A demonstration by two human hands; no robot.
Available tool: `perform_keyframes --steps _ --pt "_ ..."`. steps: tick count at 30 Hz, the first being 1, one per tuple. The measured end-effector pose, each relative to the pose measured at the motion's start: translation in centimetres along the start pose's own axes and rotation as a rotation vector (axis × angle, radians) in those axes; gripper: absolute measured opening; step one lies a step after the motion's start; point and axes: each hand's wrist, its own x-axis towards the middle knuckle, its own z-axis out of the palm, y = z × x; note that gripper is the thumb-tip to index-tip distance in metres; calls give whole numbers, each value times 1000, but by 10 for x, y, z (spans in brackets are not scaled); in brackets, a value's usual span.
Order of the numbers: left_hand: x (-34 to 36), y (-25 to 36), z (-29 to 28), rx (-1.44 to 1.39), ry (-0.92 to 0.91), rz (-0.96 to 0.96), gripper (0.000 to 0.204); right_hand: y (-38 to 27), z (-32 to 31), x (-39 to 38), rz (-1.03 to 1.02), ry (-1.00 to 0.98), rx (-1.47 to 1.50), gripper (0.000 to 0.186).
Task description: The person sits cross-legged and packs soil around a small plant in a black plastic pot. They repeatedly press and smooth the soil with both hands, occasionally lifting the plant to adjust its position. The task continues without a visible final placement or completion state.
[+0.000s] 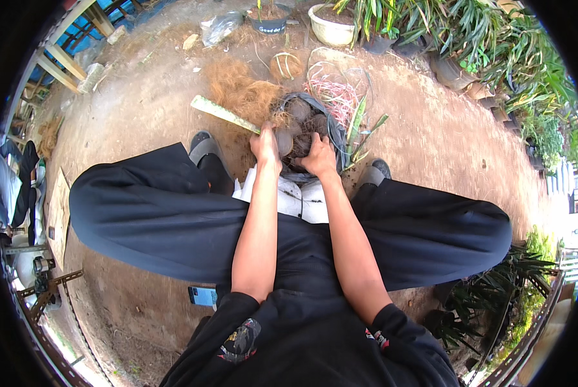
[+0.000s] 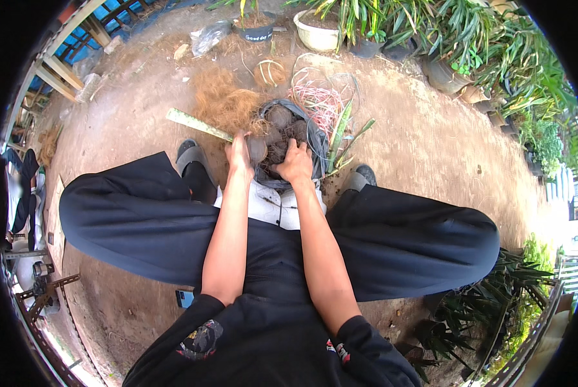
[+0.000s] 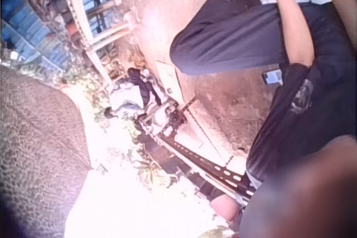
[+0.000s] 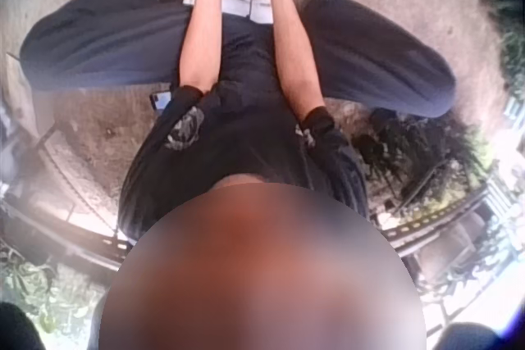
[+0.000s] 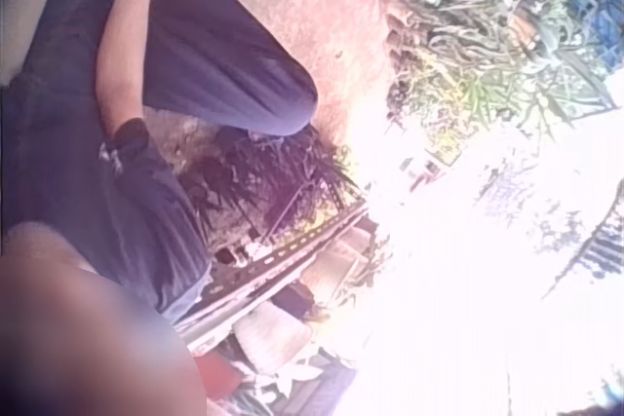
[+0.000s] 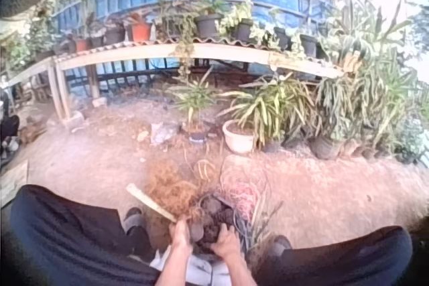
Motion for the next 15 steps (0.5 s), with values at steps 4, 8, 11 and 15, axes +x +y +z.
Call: perform_keyframes --steps 4,8,11,15 --pt "8 -3 0 -17 -56 -25 34 1 2 2 42 -4 84 80" --pt "12 -3 1 -50 -80 -92 35 2 2 1 76 49 146 77" --pt "6 -2 2 -3 -76 -76 34 1 2 -1 91 73 192 75" --pt "-3 -1 5 73 -39 -33 33 0 3 -2 99 107 207 68"
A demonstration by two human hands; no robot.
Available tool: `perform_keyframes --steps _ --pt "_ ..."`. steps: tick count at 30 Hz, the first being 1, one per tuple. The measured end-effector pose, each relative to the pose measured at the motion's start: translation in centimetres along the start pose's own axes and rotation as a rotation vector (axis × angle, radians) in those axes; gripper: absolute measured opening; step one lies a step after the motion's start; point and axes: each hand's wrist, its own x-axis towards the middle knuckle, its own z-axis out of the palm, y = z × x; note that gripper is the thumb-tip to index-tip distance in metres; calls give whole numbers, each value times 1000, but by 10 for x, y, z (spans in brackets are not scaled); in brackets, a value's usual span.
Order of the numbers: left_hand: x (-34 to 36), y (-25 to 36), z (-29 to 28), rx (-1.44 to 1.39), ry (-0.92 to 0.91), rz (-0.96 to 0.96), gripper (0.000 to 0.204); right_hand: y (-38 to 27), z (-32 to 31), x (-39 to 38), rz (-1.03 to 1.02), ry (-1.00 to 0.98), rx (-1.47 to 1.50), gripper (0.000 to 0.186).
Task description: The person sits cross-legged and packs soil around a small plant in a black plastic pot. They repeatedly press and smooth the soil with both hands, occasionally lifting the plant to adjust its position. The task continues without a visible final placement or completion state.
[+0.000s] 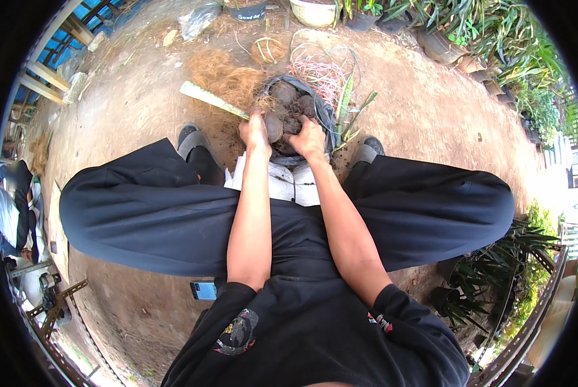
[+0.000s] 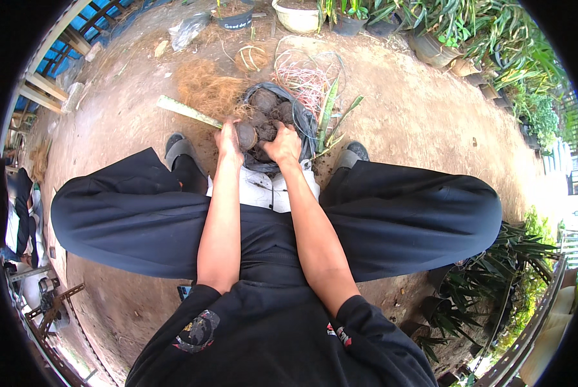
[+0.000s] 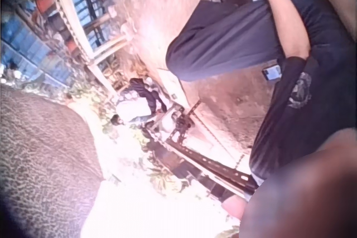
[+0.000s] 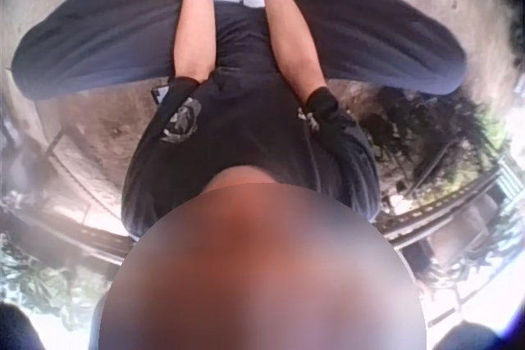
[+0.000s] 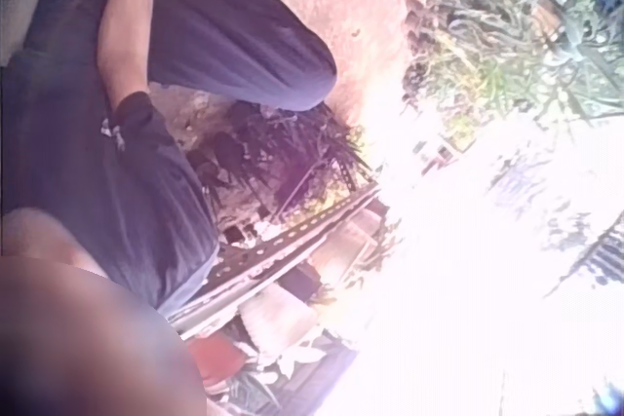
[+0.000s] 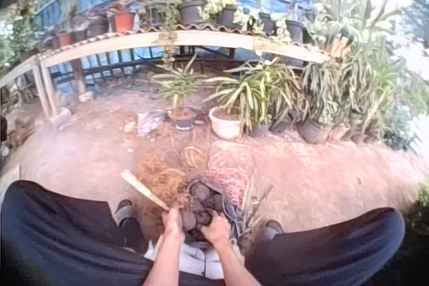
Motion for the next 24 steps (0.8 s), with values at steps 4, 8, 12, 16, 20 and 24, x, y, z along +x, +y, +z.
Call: perform_keyframes --steps 4,8,12,16,20,24 --pt "-2 0 0 91 45 -9 34 -2 1 0 -51 70 13 58" --pt "-4 -4 -2 84 66 6 30 -6 -4 -2 5 75 27 50" --pt "-4 -7 -2 82 75 25 28 -8 -8 -3 43 46 7 50" --pt "0 -9 -2 80 90 -13 29 0 -10 0 25 53 38 52" --pt "4 -14 -3 126 151 54 37 10 -12 8 -3 0 132 54" --pt "-1 -16 -9 262 192 121 46 10 -16 10 127 -245 518 41"
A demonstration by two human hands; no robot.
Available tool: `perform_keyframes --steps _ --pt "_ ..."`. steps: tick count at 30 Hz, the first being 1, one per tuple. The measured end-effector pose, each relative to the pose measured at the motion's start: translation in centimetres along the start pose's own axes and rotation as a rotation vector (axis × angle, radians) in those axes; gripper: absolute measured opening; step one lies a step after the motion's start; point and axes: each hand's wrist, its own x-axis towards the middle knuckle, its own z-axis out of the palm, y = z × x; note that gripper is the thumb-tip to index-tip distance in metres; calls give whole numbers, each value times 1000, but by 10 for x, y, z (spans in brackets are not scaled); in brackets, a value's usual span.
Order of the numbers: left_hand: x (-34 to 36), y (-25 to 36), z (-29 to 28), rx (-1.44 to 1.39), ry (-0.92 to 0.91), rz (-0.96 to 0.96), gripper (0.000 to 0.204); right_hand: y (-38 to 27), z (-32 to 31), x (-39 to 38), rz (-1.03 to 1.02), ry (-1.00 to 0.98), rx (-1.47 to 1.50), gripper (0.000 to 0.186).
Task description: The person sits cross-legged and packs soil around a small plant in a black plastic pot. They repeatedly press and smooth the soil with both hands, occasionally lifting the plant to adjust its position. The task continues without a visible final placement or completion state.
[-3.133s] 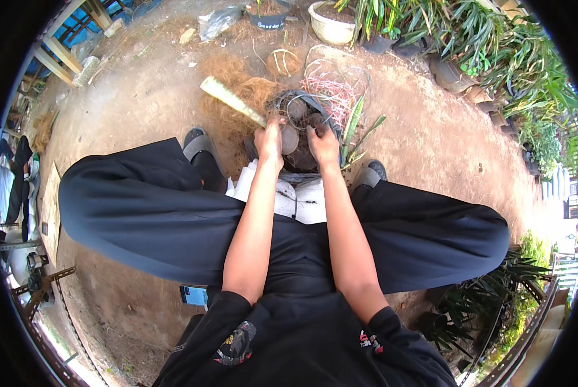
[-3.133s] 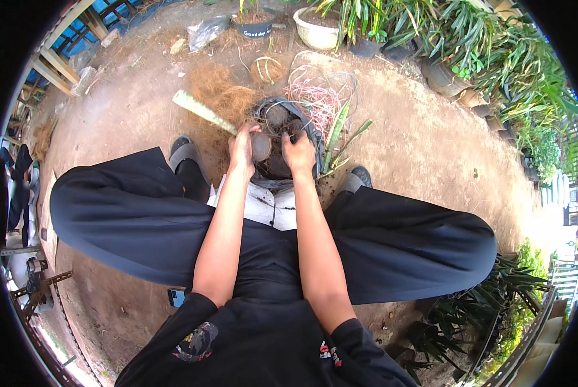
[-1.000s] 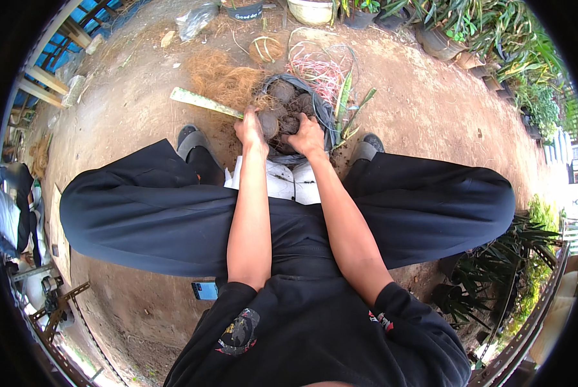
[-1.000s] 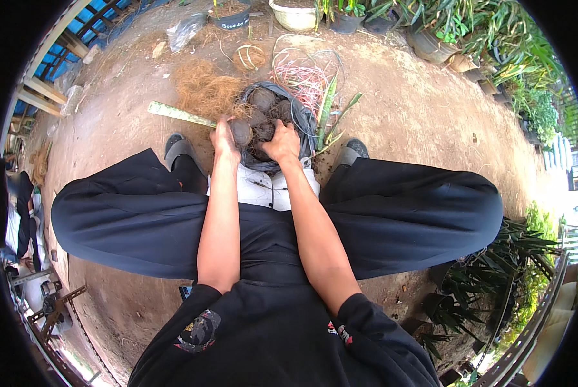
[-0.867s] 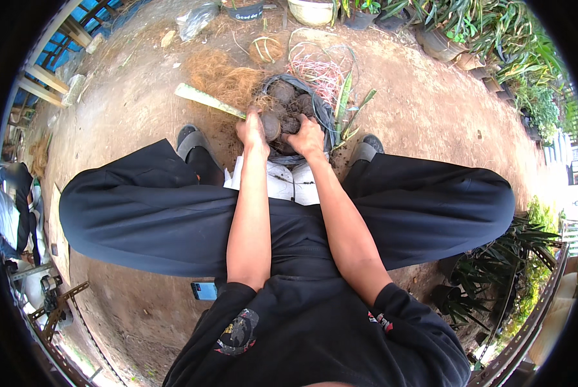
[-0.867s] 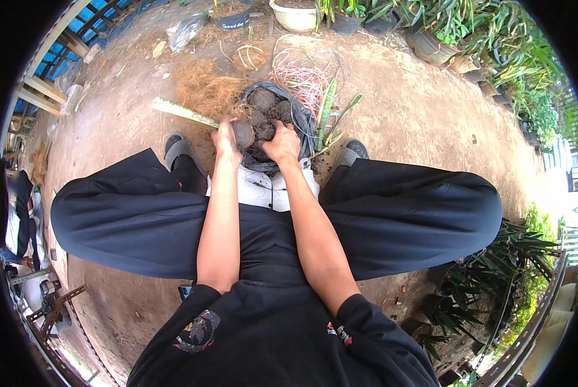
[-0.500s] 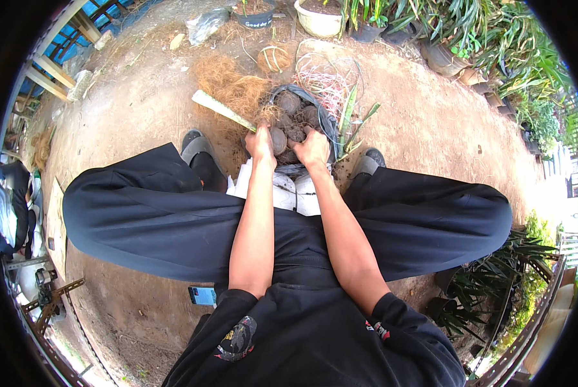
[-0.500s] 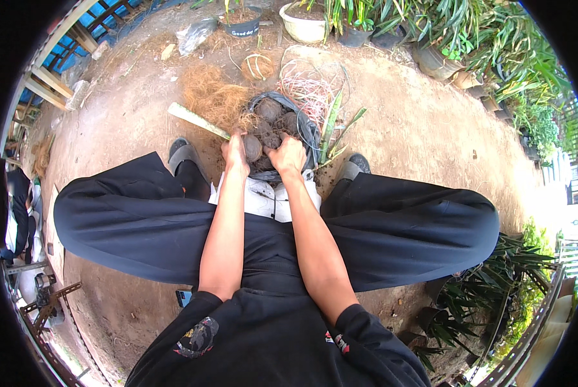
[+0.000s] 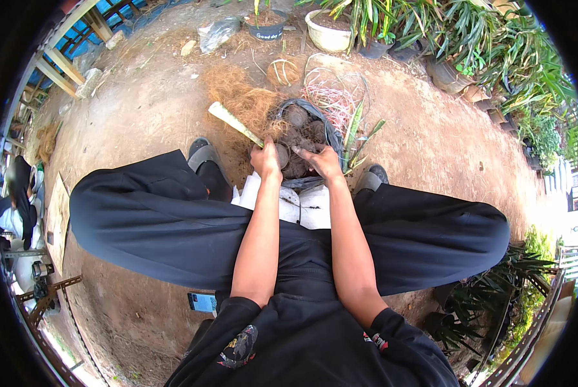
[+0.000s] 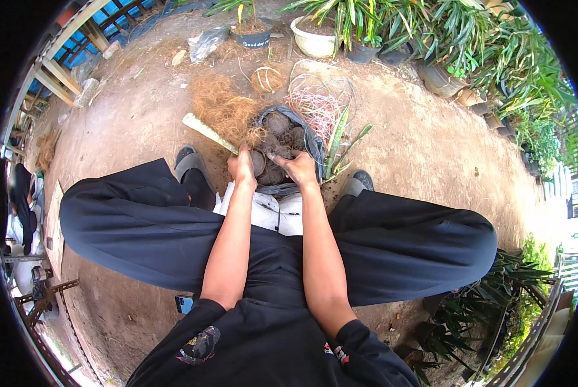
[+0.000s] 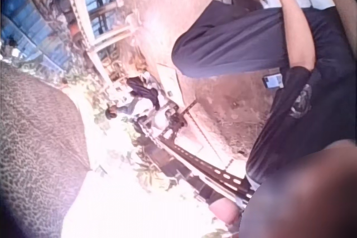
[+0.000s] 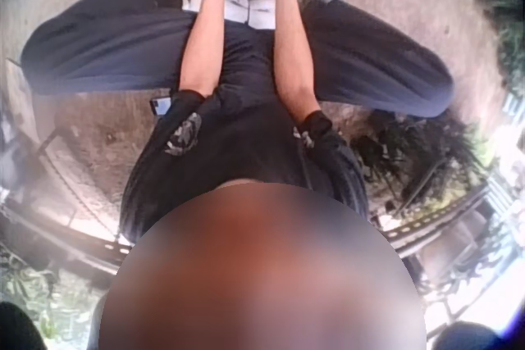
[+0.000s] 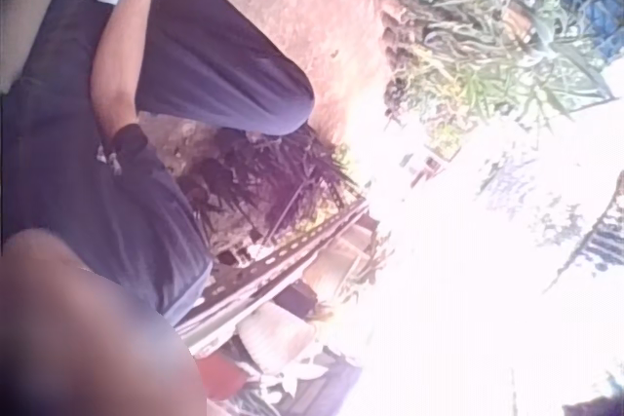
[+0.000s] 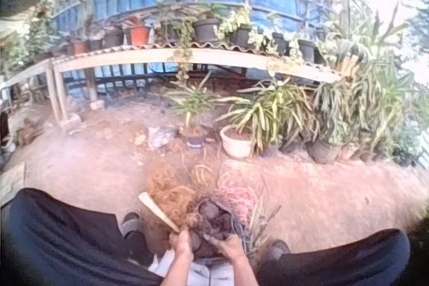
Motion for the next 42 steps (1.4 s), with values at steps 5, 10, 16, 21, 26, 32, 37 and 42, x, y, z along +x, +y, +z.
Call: perform_keyframes --steps 5,10,16,21,26,32,37,42 --pt "-2 3 -2 -47 -19 -47 47 -11 -7 -8 55 -1 299 41" --pt "7 0 3 -139 -66 -92 47 -24 -18 -14 -35 60 462 45" --pt "8 -2 6 -215 -304 -155 35 -32 -22 -14 -159 0 530 48" --pt "0 13 3 -288 -491 -274 39 -38 -17 -17 -468 239 63 45" --pt "-11 26 -1 -333 -530 -270 48 -44 -13 -24 -495 336 -139 47" --pt "-22 40 -2 -146 -522 -139 49 -51 -9 -28 -453 406 -215 42" --pt "-20 40 -7 -156 -769 115 46 -50 -17 -29 -528 378 -105 38" --pt "-12 36 -10 -44 -805 40 52 -41 -20 -21 -417 143 211 32"
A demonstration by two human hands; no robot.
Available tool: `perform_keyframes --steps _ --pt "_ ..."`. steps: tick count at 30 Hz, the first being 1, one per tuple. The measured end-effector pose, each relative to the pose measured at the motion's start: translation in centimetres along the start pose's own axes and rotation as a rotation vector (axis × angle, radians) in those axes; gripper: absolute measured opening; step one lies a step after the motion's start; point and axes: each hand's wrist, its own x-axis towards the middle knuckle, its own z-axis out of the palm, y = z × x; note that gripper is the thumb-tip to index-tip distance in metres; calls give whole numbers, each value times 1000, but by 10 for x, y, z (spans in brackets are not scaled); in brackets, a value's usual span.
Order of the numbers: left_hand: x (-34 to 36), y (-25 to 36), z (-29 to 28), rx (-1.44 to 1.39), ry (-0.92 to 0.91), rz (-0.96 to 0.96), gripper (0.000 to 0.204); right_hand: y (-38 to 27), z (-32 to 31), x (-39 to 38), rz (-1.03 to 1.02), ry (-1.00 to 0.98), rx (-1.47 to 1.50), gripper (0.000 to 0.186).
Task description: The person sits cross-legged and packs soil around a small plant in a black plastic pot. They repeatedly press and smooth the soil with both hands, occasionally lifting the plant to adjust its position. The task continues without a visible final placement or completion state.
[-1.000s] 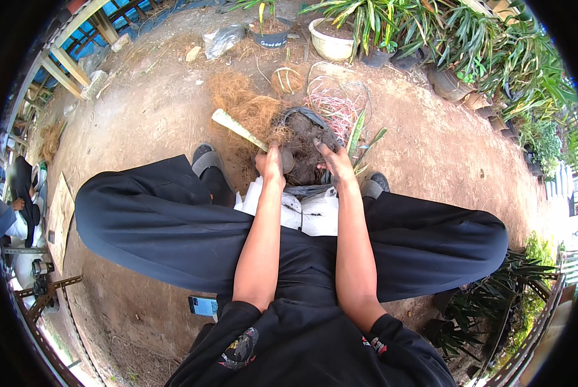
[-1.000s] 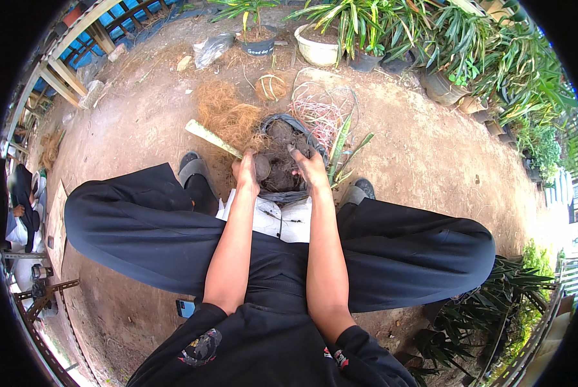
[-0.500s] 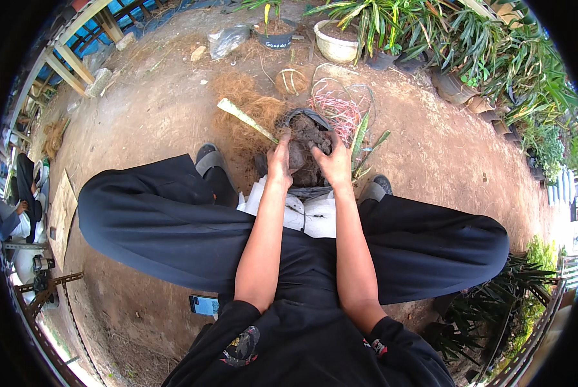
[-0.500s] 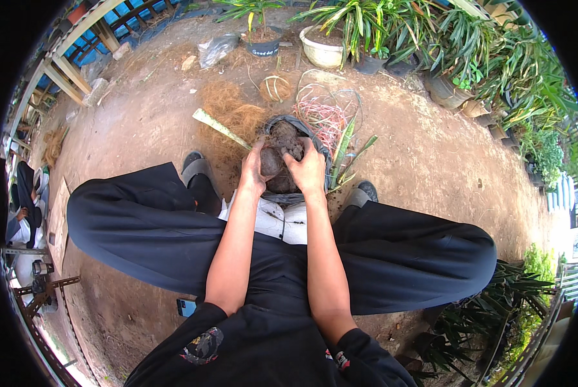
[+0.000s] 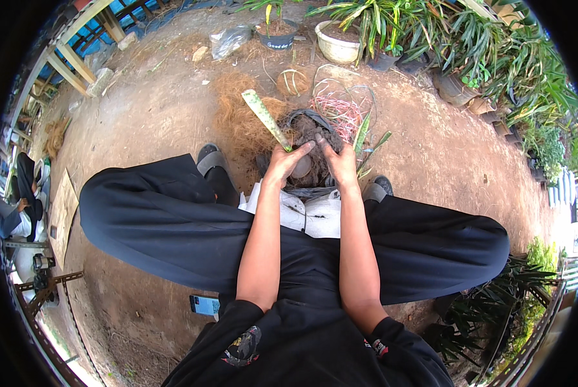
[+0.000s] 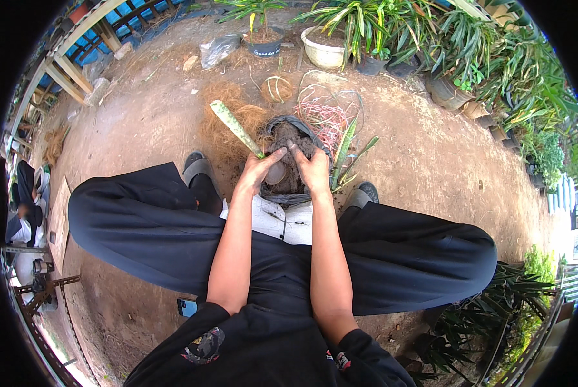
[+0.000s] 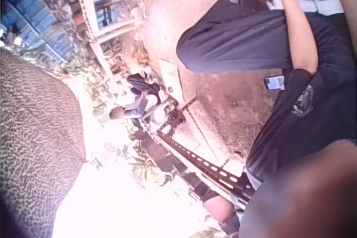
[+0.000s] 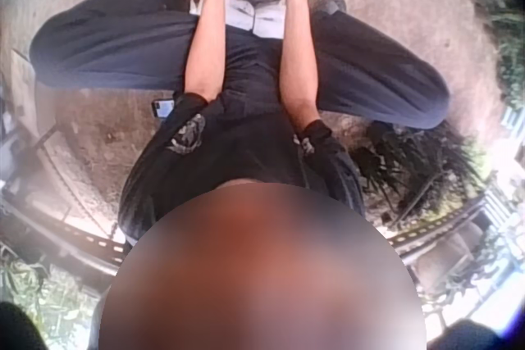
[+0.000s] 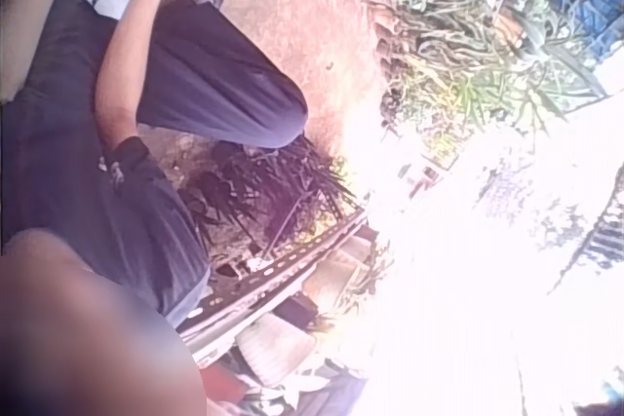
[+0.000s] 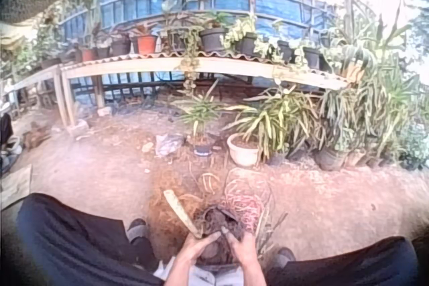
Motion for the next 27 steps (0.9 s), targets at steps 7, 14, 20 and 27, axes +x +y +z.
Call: perform_keyframes --steps 7,14,20,27 --pt "-1 1 0 -146 51 -111 54 8 2 -2 216 -42 432 44" --pt "-1 5 -3 -268 22 -192 53 8 1 -3 517 8 540 53" --pt "4 -4 -14 -222 84 -119 45 13 -6 -1 780 45 727 54" --pt "13 -7 -26 -66 310 60 44 13 -24 7 370 13 247 42"
